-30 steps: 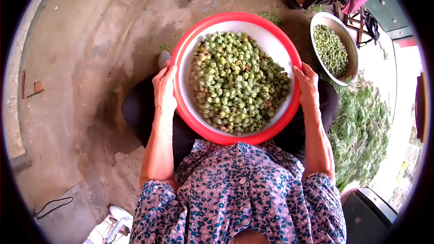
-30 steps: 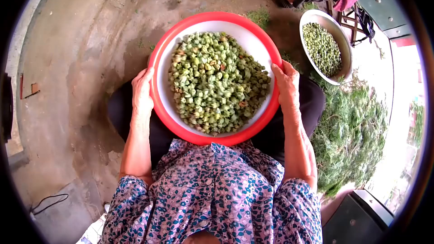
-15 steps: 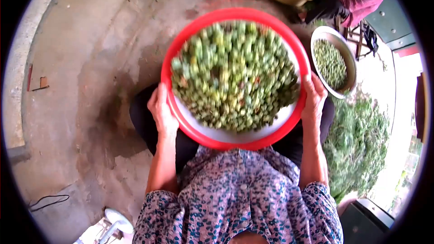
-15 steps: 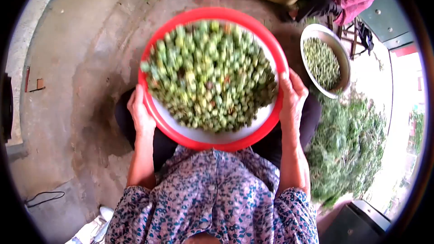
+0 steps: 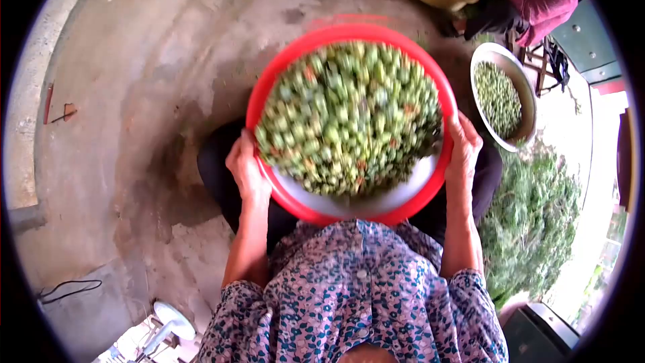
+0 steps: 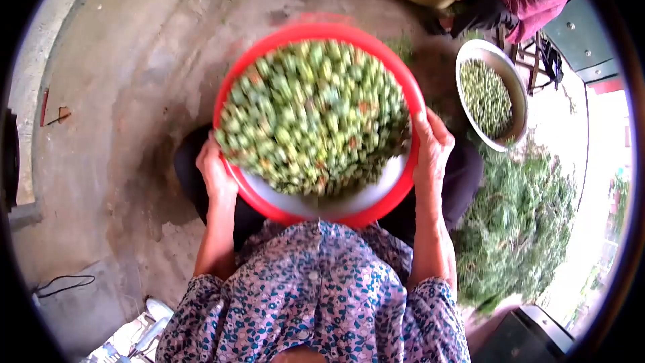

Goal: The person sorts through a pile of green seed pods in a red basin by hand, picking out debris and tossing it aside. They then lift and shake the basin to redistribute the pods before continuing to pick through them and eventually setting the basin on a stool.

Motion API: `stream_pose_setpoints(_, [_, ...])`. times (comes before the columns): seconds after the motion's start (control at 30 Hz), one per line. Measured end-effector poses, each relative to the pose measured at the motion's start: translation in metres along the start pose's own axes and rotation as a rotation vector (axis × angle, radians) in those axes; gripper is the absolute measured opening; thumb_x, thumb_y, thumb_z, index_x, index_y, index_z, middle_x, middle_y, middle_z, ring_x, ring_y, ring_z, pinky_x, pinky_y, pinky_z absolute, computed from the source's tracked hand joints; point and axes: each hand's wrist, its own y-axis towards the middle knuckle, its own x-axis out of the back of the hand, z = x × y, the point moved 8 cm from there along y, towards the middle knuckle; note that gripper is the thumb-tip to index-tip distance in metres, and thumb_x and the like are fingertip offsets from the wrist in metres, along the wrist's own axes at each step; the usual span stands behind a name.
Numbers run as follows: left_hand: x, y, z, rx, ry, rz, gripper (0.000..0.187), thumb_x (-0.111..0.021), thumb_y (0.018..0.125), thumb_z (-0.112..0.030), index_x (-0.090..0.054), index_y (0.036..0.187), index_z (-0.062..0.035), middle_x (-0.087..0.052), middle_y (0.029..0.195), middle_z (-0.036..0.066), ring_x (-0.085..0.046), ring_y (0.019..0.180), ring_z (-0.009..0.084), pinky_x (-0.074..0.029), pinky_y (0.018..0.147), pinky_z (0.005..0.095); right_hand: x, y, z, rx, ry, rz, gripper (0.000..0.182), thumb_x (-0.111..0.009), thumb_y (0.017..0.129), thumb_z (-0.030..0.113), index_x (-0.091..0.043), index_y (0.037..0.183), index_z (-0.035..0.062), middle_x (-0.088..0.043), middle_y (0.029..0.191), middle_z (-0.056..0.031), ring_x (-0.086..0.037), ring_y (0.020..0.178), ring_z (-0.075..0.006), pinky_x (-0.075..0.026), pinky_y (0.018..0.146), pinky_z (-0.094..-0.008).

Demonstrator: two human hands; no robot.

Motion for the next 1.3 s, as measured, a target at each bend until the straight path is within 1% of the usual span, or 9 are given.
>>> stream_pose_setpoints(0.13, [0.009,-0.001,0.022,0.132,0.122,-0.001,0.031,-0.064,0.09,-0.028,-0.065,0.09,0.0035,-0.063,0.08,0.003,-0.056,0.069,0.0094,-0.045,0.062,0.0248,0.001,-0.009,-0.013,-0.119,-0.016,0.029,0.037,-0.067,0.087,0.024,-0.064,0.112,-0.0026,-0.066,0.087,-0.0015,-0.056,0.075,-0.0072,-0.045,0.067,-0.0213])
stream_pose_setpoints(0.4, [0.004,-0.014,-0.013,-0.101,-0.044,0.081,0.028,-0.061,0.091,-0.022,-0.063,0.101,0.0032,-0.066,0.095,0.008,-0.061,0.083,0.0142,-0.05,0.072,0.0285,0.024,-0.018,-0.003,0.01,0.04,-0.067,0.035,-0.064,0.089,0.018,-0.061,0.117,-0.0034,-0.067,0.098,-0.0063,-0.06,0.082,-0.01,-0.048,0.075,-0.0236])
stream_pose_setpoints(0.43, [0.008,-0.007,0.0,0.0,-0.006,0.083,0.03,-0.061,0.091,-0.023,-0.063,0.103,0.0042,-0.065,0.093,0.008,-0.06,0.084,0.0144,-0.049,0.075,0.0294,0.024,-0.015,-0.002,0.01,-0.009,-0.056,0.035,-0.065,0.088,0.018,-0.061,0.116,-0.0033,-0.067,0.097,-0.0059,-0.06,0.082,-0.0098,-0.048,0.074,-0.0236])
stream_pose_setpoints(0.53, [0.001,0.006,0.017,0.101,0.117,-0.051,0.028,-0.065,0.089,-0.023,-0.064,0.097,0.0028,-0.063,0.085,0.004,-0.058,0.076,0.0119,-0.047,0.069,0.0269,0.008,0.009,-0.026,-0.069,0.001,-0.037,0.034,-0.065,0.088,0.02,-0.063,0.112,-0.0035,-0.067,0.093,-0.0047,-0.059,0.078,-0.0083,-0.047,0.071,-0.0216])
stream_pose_setpoints(0.7, [-0.006,0.012,0.022,0.178,0.162,0.026,0.029,-0.067,0.087,-0.025,-0.065,0.097,0.0023,-0.061,0.076,0.003,-0.053,0.057,0.01,-0.043,0.05,0.0233,0.0,0.009,-0.037,-0.18,-0.038,0.028,0.034,-0.065,0.088,0.022,-0.063,0.111,-0.004,-0.067,0.09,-0.0061,-0.06,0.075,-0.0096,-0.048,0.068,-0.0221])
stream_pose_setpoints(1.03, [-0.045,0.08,0.044,0.126,0.195,0.126,0.029,-0.066,0.087,-0.014,-0.063,0.102,0.0104,-0.066,0.093,0.011,-0.059,0.082,0.0151,-0.047,0.076,0.0263,0.008,0.043,-0.055,-0.12,-0.163,-0.052,0.036,-0.066,0.087,0.021,-0.062,0.113,-0.004,-0.068,0.094,-0.0099,-0.062,0.08,-0.0132,-0.048,0.073,-0.0268])
stream_pose_setpoints(1.13, [-0.043,0.079,0.048,0.151,0.201,0.115,0.029,-0.065,0.087,-0.014,-0.063,0.102,0.0104,-0.065,0.094,0.011,-0.059,0.084,0.015,-0.046,0.079,0.0264,0.003,0.032,-0.018,0.305,-0.941,-0.144,0.041,-0.071,0.079,0.023,-0.063,0.114,0.0042,-0.061,0.107,-0.0147,-0.06,0.095,-0.0264,-0.047,0.083,-0.0355])
stream_pose_setpoints(1.27, [-0.044,0.078,0.048,0.129,0.215,0.126,0.03,-0.064,0.088,-0.015,-0.062,0.104,0.0103,-0.065,0.096,0.012,-0.059,0.087,0.0149,-0.046,0.081,0.0267,-0.025,-0.019,0.016,0.64,-0.877,-0.103,0.025,-0.07,0.075,0.004,-0.067,0.1,0.0048,-0.06,0.101,-0.0129,-0.06,0.091,-0.026,-0.048,0.081,-0.0349])
stream_pose_setpoints(1.3, [-0.043,0.08,0.052,0.138,0.192,0.166,0.03,-0.064,0.088,-0.015,-0.062,0.105,0.0102,-0.065,0.098,0.012,-0.06,0.087,0.0149,-0.046,0.081,0.0262,-0.036,-0.029,0.008,0.418,-0.828,0.046,0.023,-0.072,0.074,0.003,-0.067,0.097,0.0041,-0.062,0.093,-0.0108,-0.062,0.084,-0.0244,-0.05,0.075,-0.0336])
